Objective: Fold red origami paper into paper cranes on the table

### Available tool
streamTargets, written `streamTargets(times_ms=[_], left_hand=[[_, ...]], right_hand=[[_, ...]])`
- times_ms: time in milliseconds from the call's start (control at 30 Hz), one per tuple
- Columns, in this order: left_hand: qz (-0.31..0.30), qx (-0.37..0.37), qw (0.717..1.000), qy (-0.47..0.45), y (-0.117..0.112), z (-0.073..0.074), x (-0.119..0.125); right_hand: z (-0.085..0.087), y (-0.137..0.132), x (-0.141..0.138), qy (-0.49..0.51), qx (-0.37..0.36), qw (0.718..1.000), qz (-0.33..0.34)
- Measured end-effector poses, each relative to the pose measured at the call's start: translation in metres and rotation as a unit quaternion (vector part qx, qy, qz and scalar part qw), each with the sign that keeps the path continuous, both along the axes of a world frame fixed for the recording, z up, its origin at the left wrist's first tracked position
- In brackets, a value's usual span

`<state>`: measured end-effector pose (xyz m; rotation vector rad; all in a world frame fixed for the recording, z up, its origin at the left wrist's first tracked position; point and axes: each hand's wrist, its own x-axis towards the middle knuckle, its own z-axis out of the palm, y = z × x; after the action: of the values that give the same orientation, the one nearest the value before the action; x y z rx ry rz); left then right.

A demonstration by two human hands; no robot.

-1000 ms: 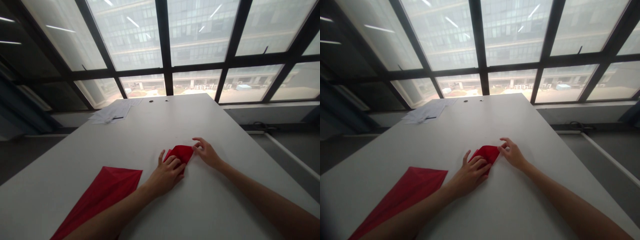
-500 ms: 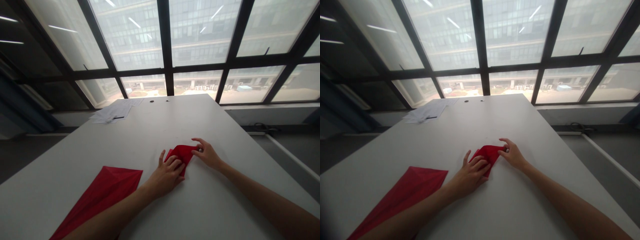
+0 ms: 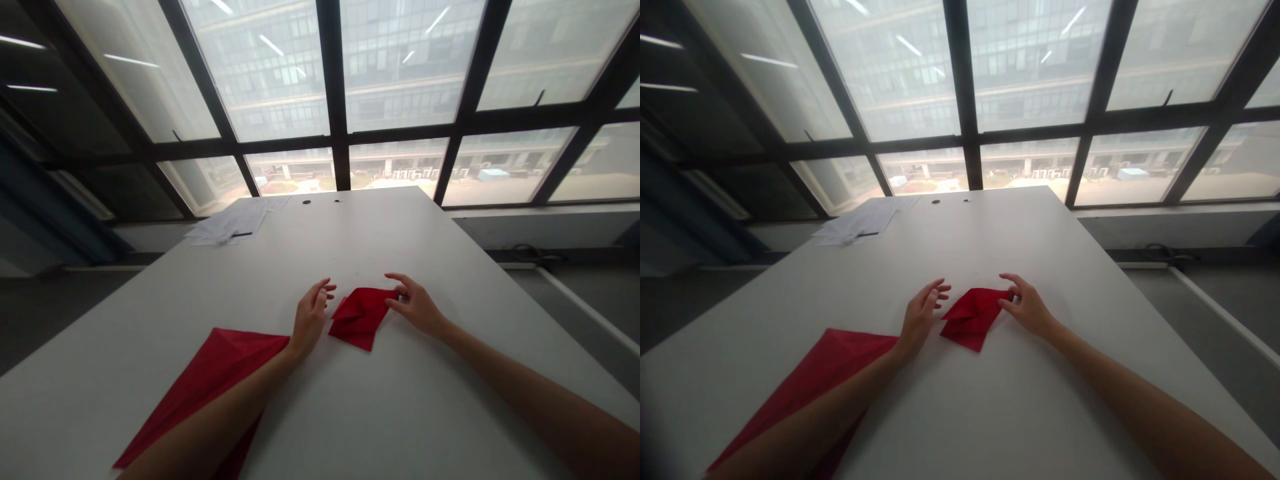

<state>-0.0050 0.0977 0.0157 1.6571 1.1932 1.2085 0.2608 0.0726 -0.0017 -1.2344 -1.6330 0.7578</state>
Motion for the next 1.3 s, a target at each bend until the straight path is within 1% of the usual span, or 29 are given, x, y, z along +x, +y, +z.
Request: streamTargets(times_ms=[33,100,200,267,333,400,533,633,833,1000,1067,1133,1200,1300], left_hand=[[-0.012,-0.017,1.000,-0.005,0.003,-0.001,0.000],[-0.037,-0.023,0.999,-0.011,0.006,-0.002,0.000],[-0.085,-0.027,0.996,-0.019,0.004,-0.002,0.001],[-0.119,-0.046,0.992,-0.010,0.002,0.000,0.002],[-0.141,-0.056,0.988,0.027,-0.001,0.003,0.002],[-0.155,-0.048,0.983,0.082,-0.002,0.009,0.002],[-0.187,-0.017,0.966,0.180,-0.005,0.020,0.002],[-0.203,-0.001,0.952,0.229,-0.006,0.023,0.001],[-0.187,0.026,0.942,0.278,-0.006,0.020,0.001],[-0.142,0.019,0.939,0.313,-0.010,0.021,0.003],[-0.114,0.044,0.930,0.347,-0.014,0.021,0.004],[-0.092,0.089,0.916,0.381,-0.017,0.021,0.005],[-0.081,0.126,0.901,0.407,-0.020,0.021,0.006],[-0.075,0.155,0.887,0.428,-0.022,0.021,0.008]], right_hand=[[0.000,0.000,0.000,-0.002,0.000,1.000,0.006],[0.001,-0.001,-0.001,-0.002,-0.005,1.000,0.019],[0.002,-0.002,-0.003,0.005,-0.014,0.999,0.048],[0.003,-0.004,-0.005,0.011,-0.020,0.997,0.077],[0.003,-0.006,-0.009,0.011,-0.023,0.994,0.103],[0.003,-0.010,-0.014,-0.001,-0.014,0.994,0.108],[0.006,-0.017,-0.022,-0.051,0.029,0.995,0.076],[0.009,-0.022,-0.027,-0.075,0.050,0.994,0.063],[0.012,-0.025,-0.030,-0.091,0.060,0.992,0.060],[0.014,-0.028,-0.033,-0.088,0.065,0.992,0.068],[0.015,-0.030,-0.035,-0.084,0.066,0.991,0.075],[0.015,-0.032,-0.036,-0.084,0.064,0.991,0.078],[0.015,-0.033,-0.037,-0.086,0.061,0.991,0.078],[0.012,-0.033,-0.038,-0.081,0.056,0.992,0.081]])
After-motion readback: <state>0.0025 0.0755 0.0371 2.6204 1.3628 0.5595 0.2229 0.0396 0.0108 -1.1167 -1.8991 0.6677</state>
